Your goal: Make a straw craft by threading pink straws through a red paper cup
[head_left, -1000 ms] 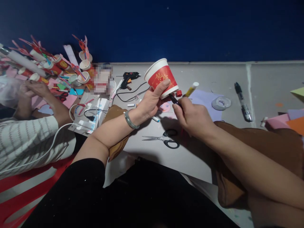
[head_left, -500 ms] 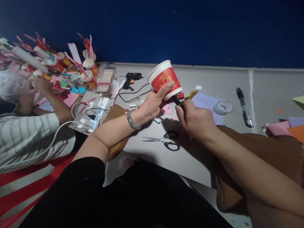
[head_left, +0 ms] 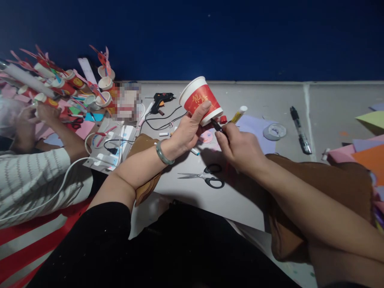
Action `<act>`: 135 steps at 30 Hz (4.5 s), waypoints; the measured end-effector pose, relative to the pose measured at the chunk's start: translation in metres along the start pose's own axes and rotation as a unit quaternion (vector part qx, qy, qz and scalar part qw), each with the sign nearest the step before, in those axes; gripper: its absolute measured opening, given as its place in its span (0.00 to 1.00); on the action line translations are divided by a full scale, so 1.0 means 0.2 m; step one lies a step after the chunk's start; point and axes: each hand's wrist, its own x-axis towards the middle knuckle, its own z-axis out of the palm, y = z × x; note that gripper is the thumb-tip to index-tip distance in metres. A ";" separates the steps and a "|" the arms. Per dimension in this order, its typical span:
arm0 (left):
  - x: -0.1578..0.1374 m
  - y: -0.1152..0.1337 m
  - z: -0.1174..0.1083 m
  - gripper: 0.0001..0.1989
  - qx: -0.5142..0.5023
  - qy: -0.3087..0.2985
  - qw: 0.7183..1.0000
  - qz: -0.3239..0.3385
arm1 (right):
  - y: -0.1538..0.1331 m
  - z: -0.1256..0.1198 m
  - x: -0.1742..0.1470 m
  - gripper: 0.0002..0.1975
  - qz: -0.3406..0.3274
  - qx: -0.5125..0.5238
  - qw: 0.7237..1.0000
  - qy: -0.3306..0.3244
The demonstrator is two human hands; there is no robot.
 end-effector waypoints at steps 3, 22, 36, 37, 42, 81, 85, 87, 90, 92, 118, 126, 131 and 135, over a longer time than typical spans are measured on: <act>0.01 0.00 -0.01 0.25 -0.006 -0.003 1.000 -0.014 | -0.03 -0.04 0.01 0.16 0.061 0.260 0.952 -0.147; -0.01 -0.01 0.00 0.19 -0.004 -0.002 1.000 0.017 | -0.04 -0.05 0.01 0.16 0.036 0.153 0.983 -0.091; -0.02 -0.01 0.01 0.17 -0.019 0.004 1.000 0.005 | -0.05 -0.08 0.02 0.18 0.073 0.316 0.932 -0.160; -0.02 -0.01 0.01 0.17 -0.021 0.007 1.000 0.005 | -0.04 -0.07 0.02 0.17 0.043 0.242 0.962 -0.118; -0.03 -0.01 0.01 0.18 -0.018 0.003 1.000 0.011 | -0.01 -0.04 -0.01 0.14 -0.052 -0.174 0.983 0.033; 0.01 -0.03 -0.03 0.14 -0.020 -0.023 0.999 0.035 | 0.01 -0.02 -0.01 0.15 -0.082 -0.129 0.986 0.067; 0.01 -0.01 -0.02 0.11 -0.021 -0.030 0.999 0.026 | 0.04 0.01 -0.02 0.18 -0.128 -0.312 0.939 0.072; 0.00 0.01 -0.02 0.10 -0.022 -0.037 0.999 0.015 | 0.04 0.02 -0.02 0.20 -0.133 -0.330 0.932 0.064; -0.01 0.02 -0.02 0.10 -0.022 -0.049 0.999 0.002 | 0.04 0.03 -0.02 0.21 -0.129 -0.319 0.937 0.059; -0.01 0.03 -0.02 0.09 -0.011 -0.054 0.998 -0.002 | 0.03 0.04 -0.03 0.20 -0.123 -0.293 0.946 0.057; 0.14 0.01 0.03 0.12 0.002 -0.090 0.996 0.027 | 0.05 -0.03 0.08 0.17 0.155 0.510 0.835 -0.139; 0.12 -0.03 0.11 0.07 0.006 -0.057 0.998 0.031 | 0.09 0.00 0.08 0.23 0.068 0.379 0.921 -0.050; 0.09 -0.05 0.10 0.11 -0.015 -0.048 0.998 0.042 | 0.11 0.02 0.06 0.15 -0.045 -0.006 0.997 0.063; 0.07 -0.04 0.11 0.12 -0.023 -0.031 0.999 0.033 | 0.12 0.02 0.04 0.18 -0.070 -0.259 0.959 0.091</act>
